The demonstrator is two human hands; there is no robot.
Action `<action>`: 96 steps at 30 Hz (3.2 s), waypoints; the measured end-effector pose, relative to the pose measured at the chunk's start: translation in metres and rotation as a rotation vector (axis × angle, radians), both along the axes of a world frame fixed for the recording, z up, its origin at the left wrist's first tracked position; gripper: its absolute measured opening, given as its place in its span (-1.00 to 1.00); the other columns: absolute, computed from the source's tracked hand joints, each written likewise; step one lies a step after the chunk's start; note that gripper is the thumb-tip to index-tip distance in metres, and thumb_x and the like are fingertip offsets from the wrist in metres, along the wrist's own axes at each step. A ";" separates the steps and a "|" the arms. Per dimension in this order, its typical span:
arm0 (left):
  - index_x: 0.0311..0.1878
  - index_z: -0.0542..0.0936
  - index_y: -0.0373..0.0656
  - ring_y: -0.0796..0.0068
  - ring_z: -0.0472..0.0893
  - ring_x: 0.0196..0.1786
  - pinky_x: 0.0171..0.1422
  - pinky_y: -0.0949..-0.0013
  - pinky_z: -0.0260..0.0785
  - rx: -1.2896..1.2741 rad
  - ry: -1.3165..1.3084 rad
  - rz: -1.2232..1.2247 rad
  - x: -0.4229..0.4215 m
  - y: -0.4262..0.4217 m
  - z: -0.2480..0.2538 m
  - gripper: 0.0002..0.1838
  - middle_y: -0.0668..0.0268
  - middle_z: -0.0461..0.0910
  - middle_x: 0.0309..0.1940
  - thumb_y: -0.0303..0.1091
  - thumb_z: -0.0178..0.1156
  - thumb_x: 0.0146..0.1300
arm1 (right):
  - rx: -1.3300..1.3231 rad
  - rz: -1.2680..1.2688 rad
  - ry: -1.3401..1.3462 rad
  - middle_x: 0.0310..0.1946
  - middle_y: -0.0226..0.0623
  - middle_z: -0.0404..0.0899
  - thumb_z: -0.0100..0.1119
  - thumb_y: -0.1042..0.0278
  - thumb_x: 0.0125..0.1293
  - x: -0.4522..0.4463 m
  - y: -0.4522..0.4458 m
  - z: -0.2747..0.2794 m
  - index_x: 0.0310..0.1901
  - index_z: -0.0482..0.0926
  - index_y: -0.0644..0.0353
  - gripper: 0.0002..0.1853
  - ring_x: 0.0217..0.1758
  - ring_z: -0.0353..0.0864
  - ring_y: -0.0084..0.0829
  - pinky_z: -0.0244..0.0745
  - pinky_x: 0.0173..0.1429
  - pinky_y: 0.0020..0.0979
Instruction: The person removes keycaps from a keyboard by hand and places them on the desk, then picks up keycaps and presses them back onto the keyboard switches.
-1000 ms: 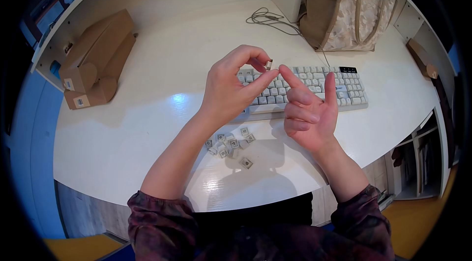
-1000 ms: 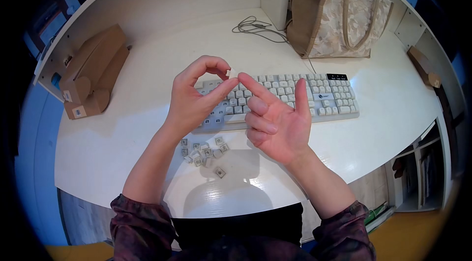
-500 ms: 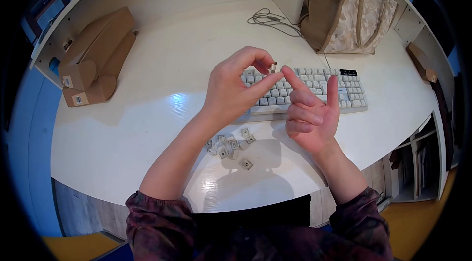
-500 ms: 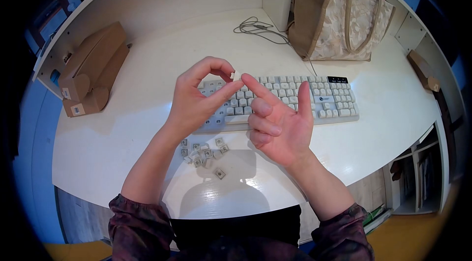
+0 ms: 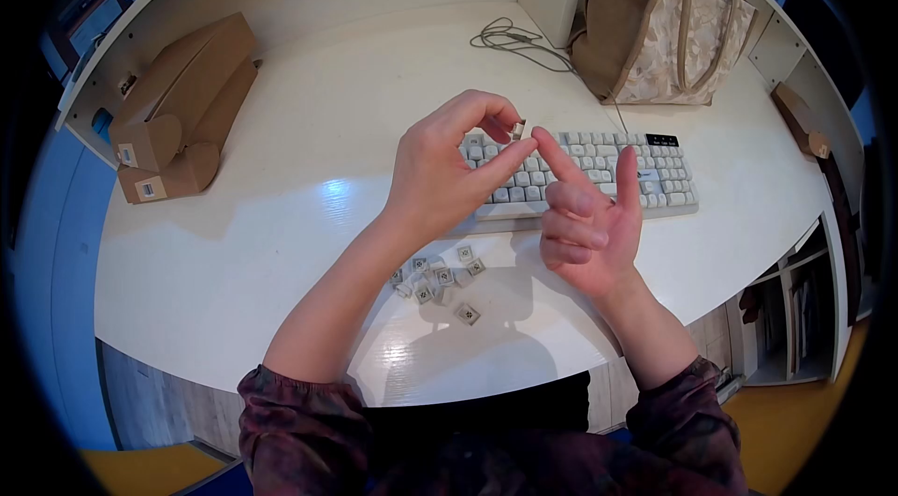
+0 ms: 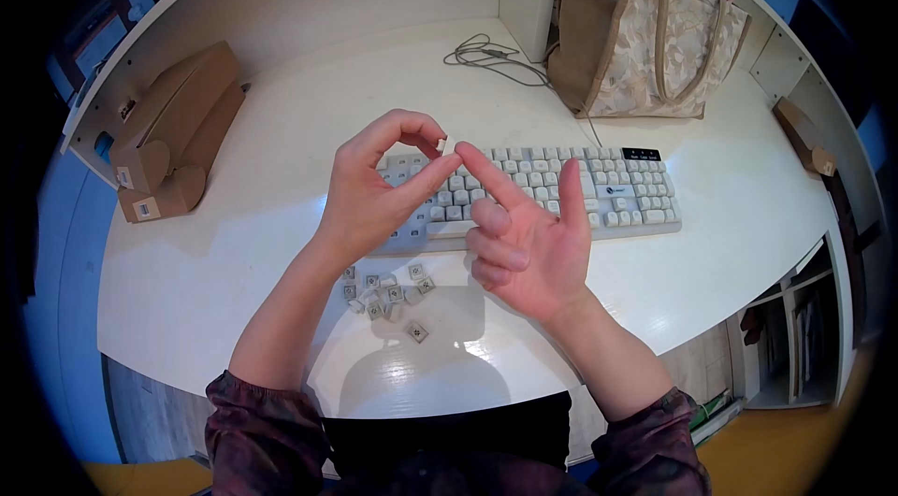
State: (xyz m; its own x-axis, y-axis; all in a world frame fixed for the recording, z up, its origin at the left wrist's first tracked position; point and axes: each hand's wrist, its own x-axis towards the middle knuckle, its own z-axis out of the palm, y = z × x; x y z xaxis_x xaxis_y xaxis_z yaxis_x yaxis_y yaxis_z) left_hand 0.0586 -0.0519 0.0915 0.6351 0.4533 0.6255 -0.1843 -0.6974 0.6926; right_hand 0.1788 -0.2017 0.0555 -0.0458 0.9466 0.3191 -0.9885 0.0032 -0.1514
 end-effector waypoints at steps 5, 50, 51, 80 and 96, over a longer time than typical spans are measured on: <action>-0.17 0.60 -0.20 0.57 0.62 -0.19 -0.01 0.45 0.46 0.010 -0.002 0.003 0.000 -0.001 0.001 -0.78 0.37 0.64 -0.32 -0.43 0.43 0.16 | 0.023 0.032 0.008 -0.34 -0.40 0.38 -0.36 -0.59 0.38 -0.001 0.000 -0.001 0.62 -0.16 -0.06 -0.02 -0.47 0.24 -0.51 0.28 -0.33 -0.43; -0.01 0.70 -0.24 0.54 0.56 -0.15 -0.05 0.46 0.40 -0.166 0.278 0.136 0.002 0.061 -0.067 -0.78 0.32 0.64 -0.14 -0.34 0.20 0.42 | -0.034 -0.101 -0.013 -0.43 -0.50 0.25 -0.37 -0.44 0.48 0.001 -0.001 -0.001 0.51 0.19 0.13 -0.15 -0.49 0.19 -0.57 0.25 -0.32 -0.47; -0.02 0.70 -0.24 0.54 0.56 -0.14 -0.05 0.46 0.40 -0.162 0.279 0.137 0.002 0.060 -0.066 -0.78 0.32 0.64 -0.13 -0.34 0.20 0.42 | -0.040 -0.109 -0.025 -0.44 -0.51 0.26 -0.33 -0.43 0.48 0.000 -0.001 0.001 0.53 0.16 0.10 -0.16 -0.50 0.21 -0.59 0.27 -0.34 -0.49; 0.00 0.62 -0.30 0.63 0.63 -0.13 0.01 0.53 0.49 -0.627 0.096 -0.294 0.007 0.008 -0.020 -0.78 0.35 0.67 -0.20 -0.43 0.29 0.35 | 0.106 -0.097 0.056 -0.39 -0.51 0.36 -0.21 -0.58 0.35 0.004 -0.003 0.005 0.59 -0.02 0.05 0.01 -0.50 0.29 -0.61 0.28 -0.40 -0.53; -0.10 0.61 -0.27 0.71 0.60 -0.23 -0.11 0.55 0.46 -0.614 0.053 -0.353 0.002 -0.010 -0.001 -0.78 0.44 0.63 -0.31 -0.39 0.38 0.27 | 0.079 -0.102 0.009 -0.42 -0.53 0.41 -0.17 -0.56 0.35 -0.001 -0.004 0.008 0.59 -0.04 0.05 0.01 -0.56 0.34 -0.64 0.34 -0.48 -0.55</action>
State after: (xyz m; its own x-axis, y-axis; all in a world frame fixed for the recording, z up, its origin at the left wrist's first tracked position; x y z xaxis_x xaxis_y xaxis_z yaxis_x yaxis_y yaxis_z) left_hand 0.0606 -0.0620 0.0903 0.8316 0.4757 0.2867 -0.2820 -0.0831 0.9558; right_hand 0.1777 -0.2055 0.0634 0.0531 0.9179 0.3932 -0.9837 0.1158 -0.1375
